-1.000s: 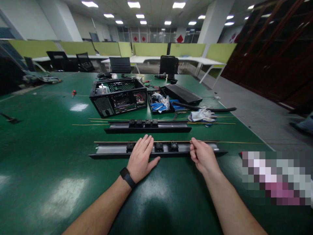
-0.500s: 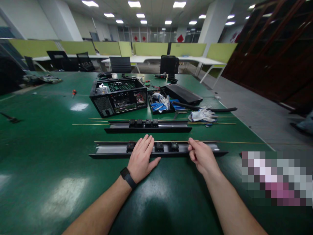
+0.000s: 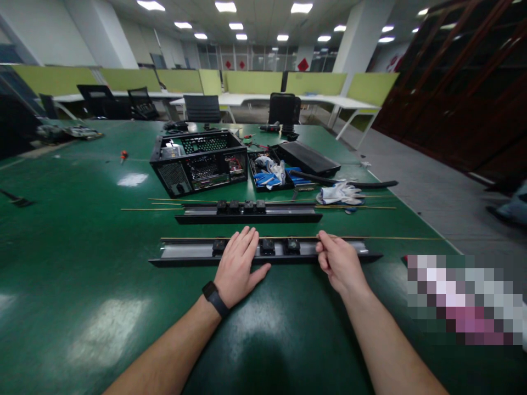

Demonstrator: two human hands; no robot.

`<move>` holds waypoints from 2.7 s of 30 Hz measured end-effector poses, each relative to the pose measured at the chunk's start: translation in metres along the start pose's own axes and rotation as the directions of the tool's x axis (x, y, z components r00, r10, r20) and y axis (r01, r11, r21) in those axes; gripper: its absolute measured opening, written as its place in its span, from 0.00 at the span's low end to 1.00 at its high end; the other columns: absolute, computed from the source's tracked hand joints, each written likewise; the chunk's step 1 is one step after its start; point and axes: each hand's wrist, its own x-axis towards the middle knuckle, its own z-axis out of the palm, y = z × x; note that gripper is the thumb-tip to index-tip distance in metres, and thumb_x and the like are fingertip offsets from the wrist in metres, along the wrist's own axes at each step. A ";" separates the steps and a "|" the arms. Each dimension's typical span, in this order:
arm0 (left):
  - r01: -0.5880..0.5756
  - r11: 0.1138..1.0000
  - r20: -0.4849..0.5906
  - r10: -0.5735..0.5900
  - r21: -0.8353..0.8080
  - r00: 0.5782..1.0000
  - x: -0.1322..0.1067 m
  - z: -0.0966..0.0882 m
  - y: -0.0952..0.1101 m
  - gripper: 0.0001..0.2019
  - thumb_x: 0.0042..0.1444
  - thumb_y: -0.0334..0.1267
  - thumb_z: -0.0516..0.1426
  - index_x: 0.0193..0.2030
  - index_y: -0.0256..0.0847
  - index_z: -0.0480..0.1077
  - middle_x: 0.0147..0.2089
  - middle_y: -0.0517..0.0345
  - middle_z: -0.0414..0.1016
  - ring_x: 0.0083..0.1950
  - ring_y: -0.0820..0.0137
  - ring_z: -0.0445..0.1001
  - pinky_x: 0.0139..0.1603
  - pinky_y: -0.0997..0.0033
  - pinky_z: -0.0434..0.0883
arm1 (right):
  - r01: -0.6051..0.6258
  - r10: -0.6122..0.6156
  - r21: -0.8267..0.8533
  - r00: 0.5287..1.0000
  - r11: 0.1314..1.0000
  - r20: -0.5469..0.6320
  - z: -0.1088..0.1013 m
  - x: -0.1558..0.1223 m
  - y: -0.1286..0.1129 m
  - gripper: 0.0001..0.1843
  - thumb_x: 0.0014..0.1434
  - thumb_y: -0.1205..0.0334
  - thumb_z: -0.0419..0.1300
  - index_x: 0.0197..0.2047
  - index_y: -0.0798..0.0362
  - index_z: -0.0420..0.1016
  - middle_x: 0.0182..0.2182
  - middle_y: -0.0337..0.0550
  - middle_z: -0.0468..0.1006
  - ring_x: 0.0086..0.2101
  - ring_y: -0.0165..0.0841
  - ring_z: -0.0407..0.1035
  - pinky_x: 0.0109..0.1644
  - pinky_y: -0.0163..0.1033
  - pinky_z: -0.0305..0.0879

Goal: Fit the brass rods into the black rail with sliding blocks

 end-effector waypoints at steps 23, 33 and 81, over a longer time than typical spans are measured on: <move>0.005 1.000 0.012 -0.005 0.005 1.000 0.000 -0.001 -0.001 0.37 0.60 0.46 0.58 0.72 0.36 0.50 0.70 0.42 0.59 0.73 0.54 0.53 0.72 0.46 0.55 | -0.014 0.015 -0.028 1.000 1.000 0.025 0.000 -0.001 -0.002 0.21 0.49 0.48 0.70 0.30 0.53 0.67 0.20 0.35 0.71 0.09 0.21 0.55 0.08 0.27 0.39; -0.005 1.000 0.013 0.005 0.014 1.000 0.000 -0.002 -0.001 0.36 0.60 0.45 0.58 0.71 0.35 0.50 0.71 0.42 0.58 0.73 0.54 0.52 0.72 0.47 0.55 | -0.048 0.049 -0.027 0.999 0.998 0.023 -0.001 0.002 0.000 0.19 0.51 0.50 0.69 0.29 0.53 0.67 0.19 0.35 0.70 0.09 0.22 0.55 0.09 0.26 0.39; -0.015 1.000 0.014 0.015 0.014 1.000 0.001 -0.001 -0.001 0.36 0.61 0.45 0.57 0.71 0.34 0.50 0.71 0.42 0.58 0.74 0.54 0.52 0.72 0.48 0.54 | -0.052 0.052 -0.001 0.999 0.999 0.011 0.000 0.002 -0.002 0.17 0.53 0.52 0.69 0.30 0.54 0.68 0.18 0.34 0.69 0.09 0.22 0.55 0.08 0.26 0.40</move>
